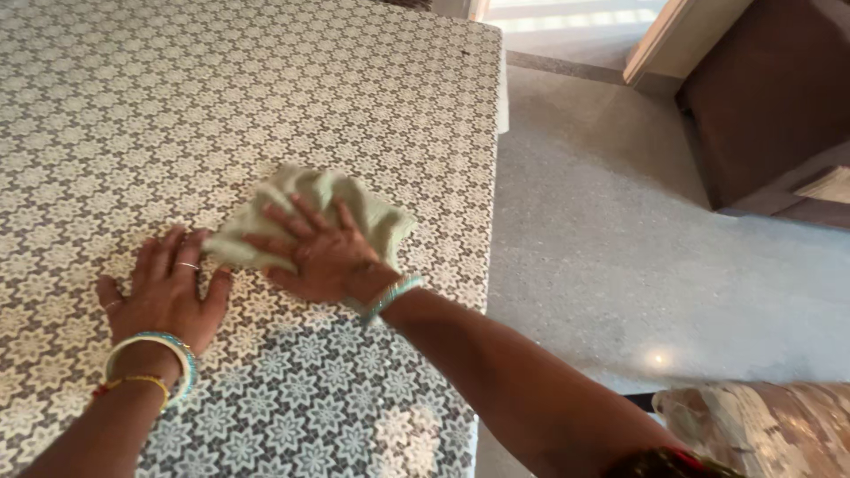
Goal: The person wipes a dining table covered with a white lace tablecloth using a light green cloth. They clean the tabletop, the edges, and the wooden legs of the table.
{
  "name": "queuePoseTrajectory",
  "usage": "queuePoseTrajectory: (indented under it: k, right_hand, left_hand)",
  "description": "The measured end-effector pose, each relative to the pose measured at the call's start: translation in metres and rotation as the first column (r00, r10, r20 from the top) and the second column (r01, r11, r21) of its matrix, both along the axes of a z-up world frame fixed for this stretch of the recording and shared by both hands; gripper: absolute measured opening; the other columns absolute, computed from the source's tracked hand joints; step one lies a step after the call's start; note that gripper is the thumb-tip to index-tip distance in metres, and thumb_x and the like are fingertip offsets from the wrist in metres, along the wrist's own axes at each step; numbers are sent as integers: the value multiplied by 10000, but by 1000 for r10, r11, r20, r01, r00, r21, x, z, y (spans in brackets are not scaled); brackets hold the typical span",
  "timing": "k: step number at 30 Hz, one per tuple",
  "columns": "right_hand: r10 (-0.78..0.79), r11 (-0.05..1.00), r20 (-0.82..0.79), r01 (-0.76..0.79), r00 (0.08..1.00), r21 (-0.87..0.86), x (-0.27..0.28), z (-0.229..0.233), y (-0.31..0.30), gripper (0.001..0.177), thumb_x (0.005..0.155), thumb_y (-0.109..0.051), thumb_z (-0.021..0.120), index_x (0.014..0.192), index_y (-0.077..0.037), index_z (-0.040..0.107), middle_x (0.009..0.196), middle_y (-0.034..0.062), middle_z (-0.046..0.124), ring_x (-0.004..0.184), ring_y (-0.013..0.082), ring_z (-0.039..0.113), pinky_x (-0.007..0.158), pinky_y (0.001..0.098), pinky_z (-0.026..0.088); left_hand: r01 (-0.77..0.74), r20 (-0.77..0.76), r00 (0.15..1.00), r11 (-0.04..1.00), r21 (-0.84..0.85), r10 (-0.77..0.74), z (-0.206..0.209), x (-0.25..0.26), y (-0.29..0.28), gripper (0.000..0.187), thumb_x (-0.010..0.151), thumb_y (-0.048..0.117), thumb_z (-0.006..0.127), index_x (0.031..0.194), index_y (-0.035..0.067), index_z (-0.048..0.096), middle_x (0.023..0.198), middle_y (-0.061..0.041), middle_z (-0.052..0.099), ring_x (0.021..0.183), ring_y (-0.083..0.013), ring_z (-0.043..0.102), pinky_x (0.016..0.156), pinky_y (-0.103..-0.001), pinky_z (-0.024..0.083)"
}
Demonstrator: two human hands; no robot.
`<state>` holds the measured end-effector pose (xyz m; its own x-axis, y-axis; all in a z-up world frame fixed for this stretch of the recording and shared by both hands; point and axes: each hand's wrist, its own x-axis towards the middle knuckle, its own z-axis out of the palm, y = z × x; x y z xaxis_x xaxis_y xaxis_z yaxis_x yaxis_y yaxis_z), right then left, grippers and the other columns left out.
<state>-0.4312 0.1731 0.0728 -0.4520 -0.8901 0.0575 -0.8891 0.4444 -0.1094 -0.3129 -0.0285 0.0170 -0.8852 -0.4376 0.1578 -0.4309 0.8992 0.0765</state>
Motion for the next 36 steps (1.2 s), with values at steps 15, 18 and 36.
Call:
queuePoseTrajectory:
  k: [15,18,36]
  right_hand:
    - [219,975,-333,-215,917,48,39,-23,57,524,1089,-479,396,1605,-486,307,1775,-4,175,1642,286,172,1311,611,159]
    - [85,983,-25,-88,996,-161,2,-20,28,613,1023,-495,388,1596,-311,272,1686,3,197,1544,307,171,1225,611,137]
    - [-60,978,-16,56,998,-201,44,-19,57,540,1082,-522,287,1607,-395,264,1734,49,133,1594,318,99,1221,693,10]
  left_hand:
    - [25,-59,998,998,55,-22,0,5,-1,695,922,604,391,1556,323,342,1670,16,227,1514,-243,179,1131,-696,96]
    - [16,-52,999,998,63,-13,5,5,2,671,936,600,379,1550,332,351,1677,27,231,1526,-234,182,1154,-688,87]
    - [10,-82,997,997,72,-4,6,6,5,643,966,556,382,1558,303,378,1677,0,277,1538,-236,217,1148,-713,112]
